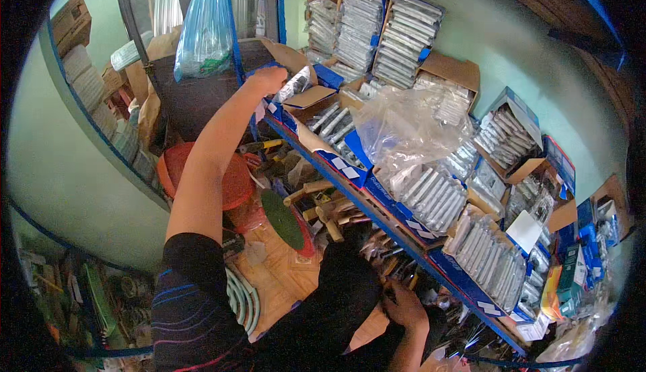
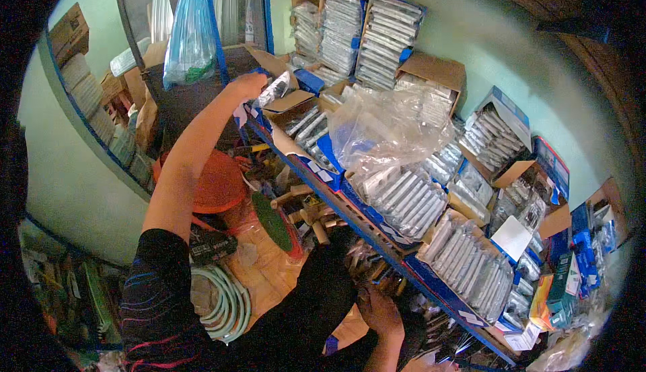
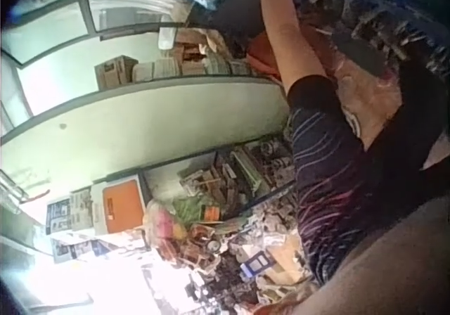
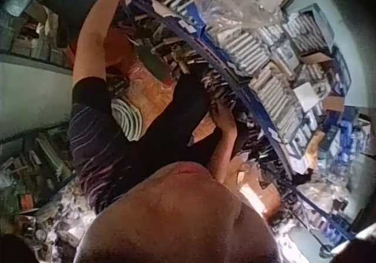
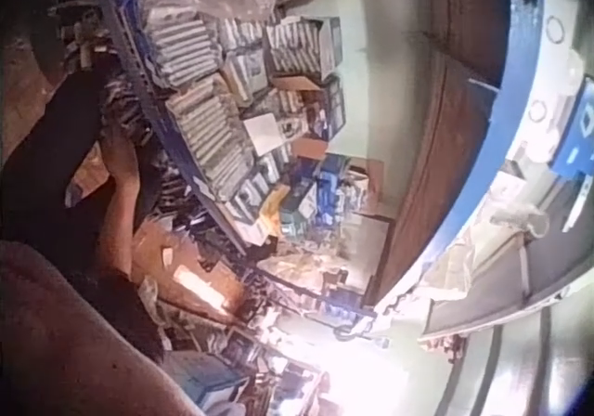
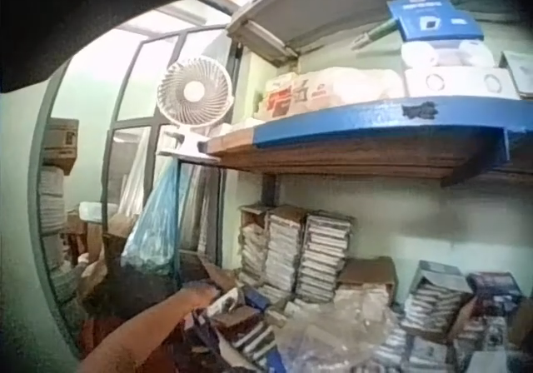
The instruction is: Wrapping a PVC fitting with thread seal tape and organizing small hardware components on shelves.
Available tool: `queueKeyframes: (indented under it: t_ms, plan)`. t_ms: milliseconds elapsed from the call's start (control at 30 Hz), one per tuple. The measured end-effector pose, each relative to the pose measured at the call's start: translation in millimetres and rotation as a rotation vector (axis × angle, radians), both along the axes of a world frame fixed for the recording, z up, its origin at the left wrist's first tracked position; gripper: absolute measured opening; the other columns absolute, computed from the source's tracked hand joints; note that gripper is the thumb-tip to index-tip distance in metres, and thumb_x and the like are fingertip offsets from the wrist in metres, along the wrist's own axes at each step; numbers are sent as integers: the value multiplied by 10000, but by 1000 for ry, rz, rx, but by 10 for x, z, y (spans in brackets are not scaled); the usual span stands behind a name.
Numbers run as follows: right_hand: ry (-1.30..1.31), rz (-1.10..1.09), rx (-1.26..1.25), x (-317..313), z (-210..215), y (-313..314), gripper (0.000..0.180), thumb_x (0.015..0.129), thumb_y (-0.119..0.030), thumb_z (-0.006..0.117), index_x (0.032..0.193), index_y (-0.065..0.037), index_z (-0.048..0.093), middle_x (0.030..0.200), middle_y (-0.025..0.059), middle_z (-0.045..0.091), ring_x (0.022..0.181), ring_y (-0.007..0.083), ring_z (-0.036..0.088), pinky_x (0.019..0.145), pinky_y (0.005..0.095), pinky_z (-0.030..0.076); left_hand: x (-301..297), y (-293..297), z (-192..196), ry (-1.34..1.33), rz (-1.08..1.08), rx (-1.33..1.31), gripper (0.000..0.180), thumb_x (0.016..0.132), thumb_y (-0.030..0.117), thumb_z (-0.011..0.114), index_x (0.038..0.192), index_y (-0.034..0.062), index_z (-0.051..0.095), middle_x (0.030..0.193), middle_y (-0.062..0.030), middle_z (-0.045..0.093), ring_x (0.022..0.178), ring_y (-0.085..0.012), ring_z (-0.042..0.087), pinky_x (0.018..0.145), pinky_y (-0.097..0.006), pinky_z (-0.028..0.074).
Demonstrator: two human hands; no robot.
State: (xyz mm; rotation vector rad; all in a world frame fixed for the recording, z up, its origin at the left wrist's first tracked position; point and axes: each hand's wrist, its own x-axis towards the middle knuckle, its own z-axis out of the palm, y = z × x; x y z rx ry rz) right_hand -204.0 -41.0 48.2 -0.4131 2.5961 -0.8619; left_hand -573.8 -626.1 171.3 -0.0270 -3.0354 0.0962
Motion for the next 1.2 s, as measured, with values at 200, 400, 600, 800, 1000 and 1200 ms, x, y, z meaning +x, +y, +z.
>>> queueKeyframes:
  t_ms: [200, 400, 600, 800, 1000, 1200]
  plan:
    - [-57, -17, 47, -22, -29, -28, 537, 911, -190, 641, 1409, -27, 527, 1261, 294, 630, 1201, 445, 600, 1020, 469, 478, 129, 117, 107, -47, 16, -76, 276, 853, 194, 651, 1079, 54, 724, 1149, -221, 705, 1086, -393, 680, 895, -491, 547]
    - [182, 63, -70, 25, -216, 65, 470, 953, -250, 616, 1379, -76, 518, 1200, 274, 653, 1089, 487, 620, 908, 557, 515, 333, 426, 237, -26, 89, -165, 292, 803, 203, 715, 1050, 49, 738, 1132, -176, 724, 1062, -353, 703, 891, -493, 551]
    - [10, -4, -5, 53, -40, 66, 575, 895, -194, 675, 1421, -35, 505, 1246, 303, 632, 1165, 470, 607, 978, 498, 485, 429, 533, 69, 243, 72, -474, 222, 805, 191, 725, 1017, 135, 761, 1098, -121, 732, 957, -253, 741, 844, -469, 537]
    - [-74, -18, 1, 52, -102, 140, 591, 881, -200, 684, 1426, -50, 509, 1253, 295, 636, 1174, 451, 611, 1009, 484, 486, 357, 486, -13, 261, 94, -454, 193, 874, 142, 640, 1036, 124, 744, 1055, -124, 750, 926, -270, 749, 845, -472, 543]
    - [-59, -34, 48, 101, 108, 96, 585, 879, -193, 671, 1426, -54, 518, 1263, 273, 644, 1203, 435, 605, 1029, 465, 481, 342, 411, -53, 140, 171, -103, 327, 896, 156, 626, 1221, 119, 620, 1140, -152, 738, 1050, -328, 725, 860, -520, 547]
    - [-14, -32, 41, 106, -161, 188, 571, 895, -199, 661, 1424, -45, 512, 1276, 279, 633, 1213, 435, 596, 1040, 483, 471, 303, 453, -79, 166, -12, -364, 288, 941, 202, 558, 1218, 217, 637, 997, -121, 745, 977, -297, 730, 934, -532, 479]
